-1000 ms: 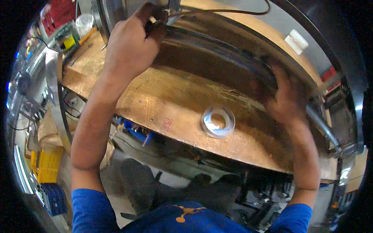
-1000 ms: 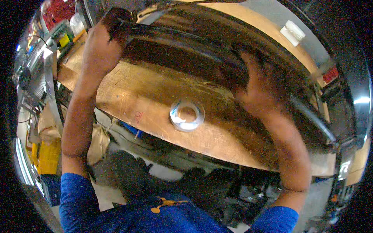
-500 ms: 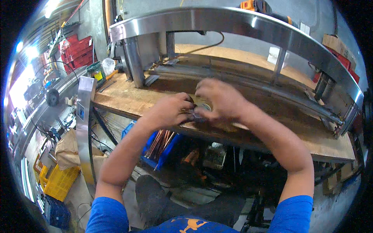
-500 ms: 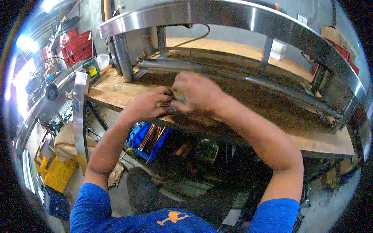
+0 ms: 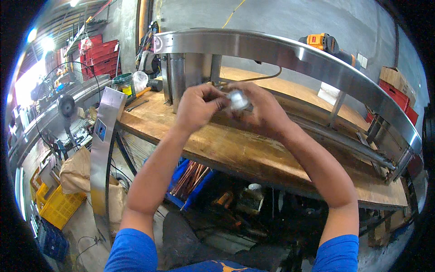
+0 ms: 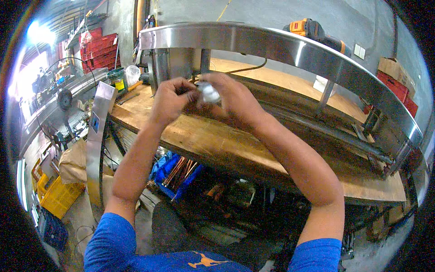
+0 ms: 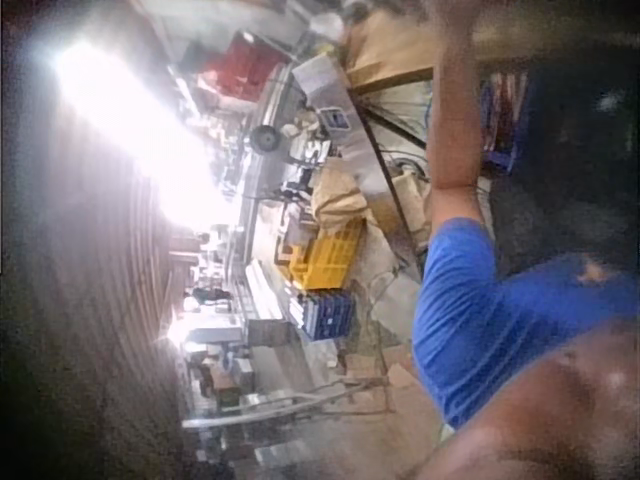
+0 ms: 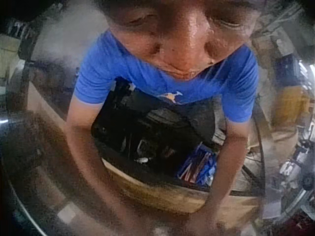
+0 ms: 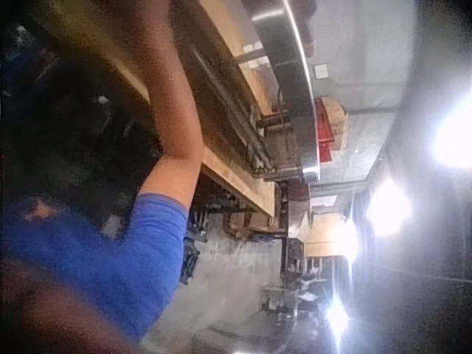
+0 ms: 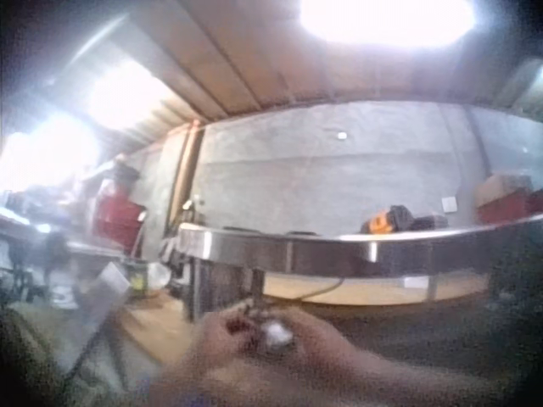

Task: The person assembles a stainless steel kitchen appliance by attaching metal brackets and securing them with screws. They handle small metal parts and fasteners, positioning them under the appliance frame and tightening them by hand.

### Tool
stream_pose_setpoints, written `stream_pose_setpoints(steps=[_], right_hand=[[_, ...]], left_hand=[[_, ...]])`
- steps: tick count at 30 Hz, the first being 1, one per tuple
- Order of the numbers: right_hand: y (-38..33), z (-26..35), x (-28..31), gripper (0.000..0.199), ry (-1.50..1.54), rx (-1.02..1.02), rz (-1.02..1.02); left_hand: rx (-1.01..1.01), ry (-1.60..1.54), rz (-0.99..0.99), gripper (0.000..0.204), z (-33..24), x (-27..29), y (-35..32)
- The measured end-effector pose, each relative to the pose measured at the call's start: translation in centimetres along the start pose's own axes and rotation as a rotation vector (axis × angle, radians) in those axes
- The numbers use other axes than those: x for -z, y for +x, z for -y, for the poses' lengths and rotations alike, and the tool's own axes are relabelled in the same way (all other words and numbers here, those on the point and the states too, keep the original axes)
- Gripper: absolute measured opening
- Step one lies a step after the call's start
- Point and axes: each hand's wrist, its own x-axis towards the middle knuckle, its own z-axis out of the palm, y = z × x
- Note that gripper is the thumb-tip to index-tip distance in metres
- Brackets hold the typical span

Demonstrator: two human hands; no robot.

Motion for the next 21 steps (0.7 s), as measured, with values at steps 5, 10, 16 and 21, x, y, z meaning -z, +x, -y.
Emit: stream_pose_setpoints(steps=[5, 10, 16, 21], right_hand=[[4.7, -3.0, -3.8, 0.053, -0.071, 0.136, -0.107], [7.1, -4.9, -5.8, 0.048, -0.286, 0.053, -0.046], [8.6, -6.1, -6.5, 0.034, -0.341, -0.107, 0.062], [8.5, -7.8, -6.9, 0.031, -0.098, -0.232, 0.109]], left_hand=[[0.247, -0.163, 0.038, 0.019, 1.8, 3.7, 5.6], [0.375, -0.381, 0.048, 0.020, 5.2, 4.9, 9.0], [0.387, -0.163, 0.031, 0.022, 8.7, 4.4, 11.5], [0.298, -0.147, -0.041, 0.028, 9.7, 3.9, 10.8]])
